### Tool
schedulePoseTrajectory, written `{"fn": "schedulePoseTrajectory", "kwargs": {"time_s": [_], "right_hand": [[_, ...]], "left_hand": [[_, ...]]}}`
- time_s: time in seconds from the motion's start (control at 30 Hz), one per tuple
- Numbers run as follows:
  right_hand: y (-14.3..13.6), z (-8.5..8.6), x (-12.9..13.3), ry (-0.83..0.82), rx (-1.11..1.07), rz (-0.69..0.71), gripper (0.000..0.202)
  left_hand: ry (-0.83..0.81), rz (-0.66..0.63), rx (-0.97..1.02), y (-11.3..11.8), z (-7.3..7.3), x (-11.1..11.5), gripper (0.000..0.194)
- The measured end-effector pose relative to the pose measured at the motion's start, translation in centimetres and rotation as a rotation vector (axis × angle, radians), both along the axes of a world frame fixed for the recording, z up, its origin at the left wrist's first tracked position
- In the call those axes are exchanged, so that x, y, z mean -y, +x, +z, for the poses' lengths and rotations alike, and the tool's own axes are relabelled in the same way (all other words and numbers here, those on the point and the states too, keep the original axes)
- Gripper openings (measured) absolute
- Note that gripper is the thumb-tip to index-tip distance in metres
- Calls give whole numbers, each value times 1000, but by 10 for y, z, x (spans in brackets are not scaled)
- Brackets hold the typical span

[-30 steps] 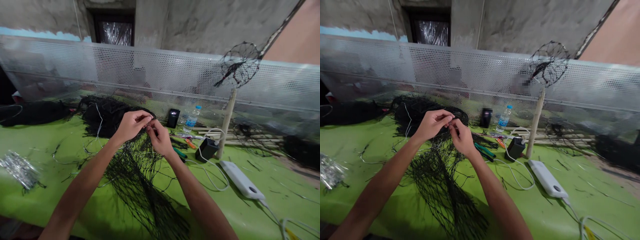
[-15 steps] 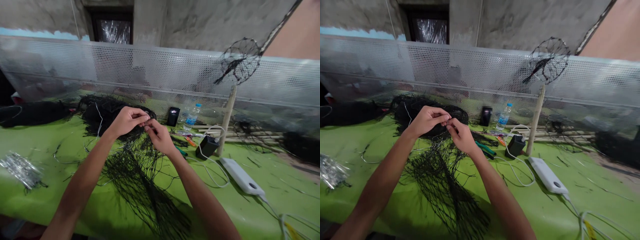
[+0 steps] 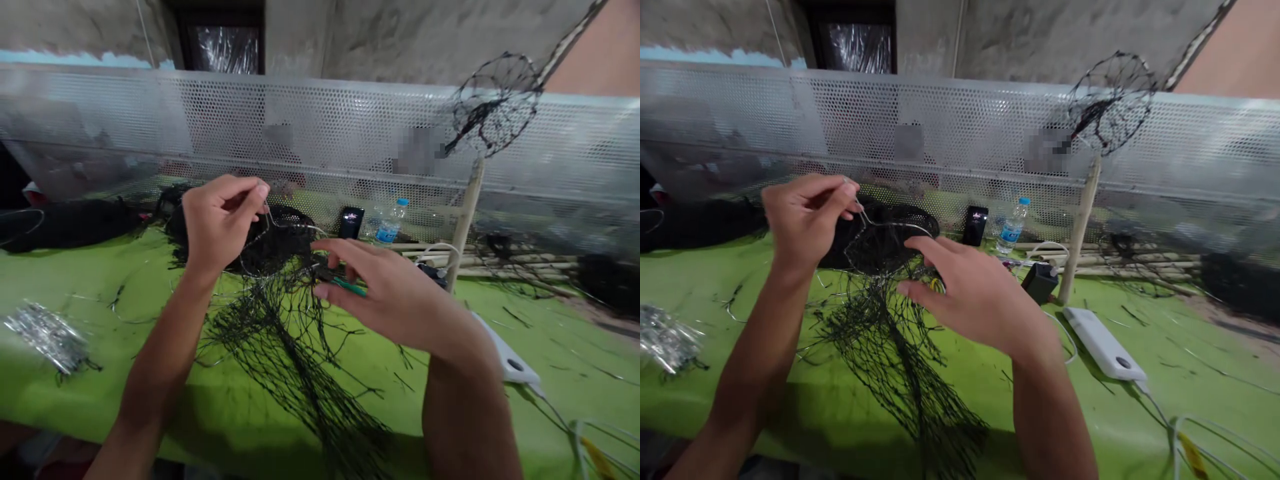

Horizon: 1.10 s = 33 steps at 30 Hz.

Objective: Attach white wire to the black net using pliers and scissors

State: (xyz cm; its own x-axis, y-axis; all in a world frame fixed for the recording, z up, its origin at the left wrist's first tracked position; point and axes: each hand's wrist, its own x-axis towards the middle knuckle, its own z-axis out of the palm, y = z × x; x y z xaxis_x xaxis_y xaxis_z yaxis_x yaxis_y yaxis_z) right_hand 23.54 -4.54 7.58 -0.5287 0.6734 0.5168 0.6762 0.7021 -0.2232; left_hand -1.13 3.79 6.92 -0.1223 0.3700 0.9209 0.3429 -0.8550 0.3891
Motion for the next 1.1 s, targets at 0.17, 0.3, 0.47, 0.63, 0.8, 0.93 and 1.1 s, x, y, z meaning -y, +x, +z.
{"fn": "schedulePoseTrajectory", "kwargs": {"time_s": [0.17,0.3,0.47,0.63,0.8,0.93,1.1], "right_hand": [[-9,-13,16,-82,214,12,27],[-2,-10,16,-105,299,5,28],[13,18,33,-112,229,82,23],[2,21,39,27,-55,31,30],[-19,10,25,243,-125,-38,22],[-22,3,7,337,-283,-45,17],[-15,-2,-9,278,-410,-153,15]], "left_hand": [[183,182,30,-2,9,30,11],[280,231,-31,4,9,44,10],[507,-15,-66,15,9,49,16],[445,-136,-92,22,7,66,14],[361,-227,-252,22,9,77,8],[252,-215,-365,20,11,73,16],[-199,-261,-450,18,7,60,37]]}}
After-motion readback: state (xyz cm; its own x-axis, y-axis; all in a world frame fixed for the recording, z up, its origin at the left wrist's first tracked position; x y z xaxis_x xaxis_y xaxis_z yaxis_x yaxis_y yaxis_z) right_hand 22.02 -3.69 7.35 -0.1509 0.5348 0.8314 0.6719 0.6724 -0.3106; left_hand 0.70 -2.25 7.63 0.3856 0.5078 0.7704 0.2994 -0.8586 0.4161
